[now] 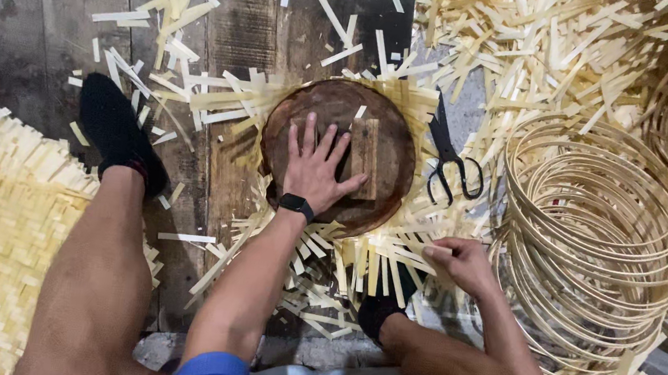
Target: The person weaves a bamboo tray by placing a circular frame onto a pre-woven square mat and using shears to trim the excess bamboo strips around the edge.
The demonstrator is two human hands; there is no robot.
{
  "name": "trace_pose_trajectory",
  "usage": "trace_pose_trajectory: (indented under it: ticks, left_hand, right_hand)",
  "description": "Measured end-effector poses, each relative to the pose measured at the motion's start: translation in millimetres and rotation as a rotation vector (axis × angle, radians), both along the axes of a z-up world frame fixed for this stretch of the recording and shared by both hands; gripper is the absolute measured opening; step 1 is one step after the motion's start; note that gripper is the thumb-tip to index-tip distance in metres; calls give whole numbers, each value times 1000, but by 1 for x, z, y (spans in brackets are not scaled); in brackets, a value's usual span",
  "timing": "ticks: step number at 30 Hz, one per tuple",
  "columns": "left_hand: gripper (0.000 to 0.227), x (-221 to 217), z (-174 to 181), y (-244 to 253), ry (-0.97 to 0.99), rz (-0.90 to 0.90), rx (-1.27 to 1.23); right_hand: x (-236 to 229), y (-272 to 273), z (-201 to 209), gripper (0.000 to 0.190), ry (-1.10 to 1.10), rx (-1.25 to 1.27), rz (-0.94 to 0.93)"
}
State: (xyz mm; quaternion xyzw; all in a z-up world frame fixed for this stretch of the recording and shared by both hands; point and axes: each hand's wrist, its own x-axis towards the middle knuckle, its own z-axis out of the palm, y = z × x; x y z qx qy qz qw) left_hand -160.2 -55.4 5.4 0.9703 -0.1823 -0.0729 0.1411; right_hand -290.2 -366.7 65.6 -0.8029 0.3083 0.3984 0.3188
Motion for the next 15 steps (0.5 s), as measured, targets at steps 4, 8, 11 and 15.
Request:
trace_pose_trajectory:
  ticks: [4,8,11,15]
  left_hand:
    - [91,-3,-9,1,-9,15,-20]
    - [94,0,-8,0,0,16,3]
    - [96,-1,-6,0,64,11,40]
    - [98,1,-6,-2,52,4,89]
  right_hand:
    - [4,3,16,29,-135,42,-33]
    - [14,7,37,23,-78,17,-12]
    - [9,-16,50,16,-143,-10,-156]
    - [6,-55,79,9,-688,341,-486]
